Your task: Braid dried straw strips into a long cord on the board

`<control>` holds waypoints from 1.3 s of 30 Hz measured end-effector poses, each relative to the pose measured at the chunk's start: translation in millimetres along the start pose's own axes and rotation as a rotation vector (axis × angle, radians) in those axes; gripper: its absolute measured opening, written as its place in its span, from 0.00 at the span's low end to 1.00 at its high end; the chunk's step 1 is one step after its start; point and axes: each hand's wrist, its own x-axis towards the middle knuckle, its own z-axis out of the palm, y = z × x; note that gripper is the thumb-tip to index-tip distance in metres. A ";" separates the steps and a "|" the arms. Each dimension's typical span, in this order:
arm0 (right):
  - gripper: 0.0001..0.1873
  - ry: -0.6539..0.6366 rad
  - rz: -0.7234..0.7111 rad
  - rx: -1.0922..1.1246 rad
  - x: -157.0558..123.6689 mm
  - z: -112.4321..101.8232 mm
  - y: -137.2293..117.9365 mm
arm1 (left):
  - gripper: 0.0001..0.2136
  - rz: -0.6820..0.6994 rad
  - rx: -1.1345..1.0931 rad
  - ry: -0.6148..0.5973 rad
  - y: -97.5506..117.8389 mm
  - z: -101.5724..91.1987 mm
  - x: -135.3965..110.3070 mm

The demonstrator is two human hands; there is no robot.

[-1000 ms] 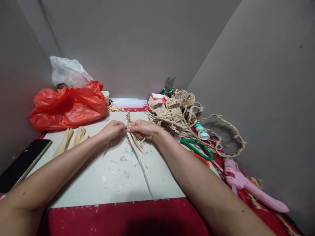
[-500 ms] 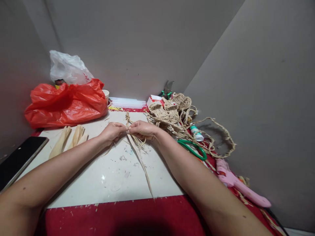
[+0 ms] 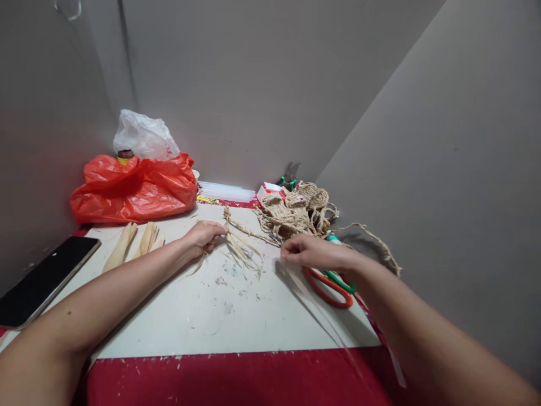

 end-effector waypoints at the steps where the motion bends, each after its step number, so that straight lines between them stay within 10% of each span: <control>1: 0.09 0.042 -0.029 0.047 -7.8 -3.5 -3.9 | 0.05 0.000 0.005 -0.001 -0.4 -0.2 0.5; 9: 0.08 0.271 -0.137 0.112 29.9 20.2 -56.2 | 0.06 0.005 0.015 -0.054 0.5 0.2 0.0; 16: 0.06 0.571 -0.173 0.095 93.6 55.4 -44.4 | 0.08 0.016 0.001 -0.047 -0.7 1.7 -0.1; 25: 0.08 0.555 -0.208 0.523 90.8 66.1 -38.7 | 0.07 0.020 0.019 -0.048 -0.3 3.6 -1.2; 39: 0.08 0.741 -0.327 0.219 92.0 71.7 -38.8 | 0.07 -0.012 -0.023 -0.075 2.9 5.3 -3.4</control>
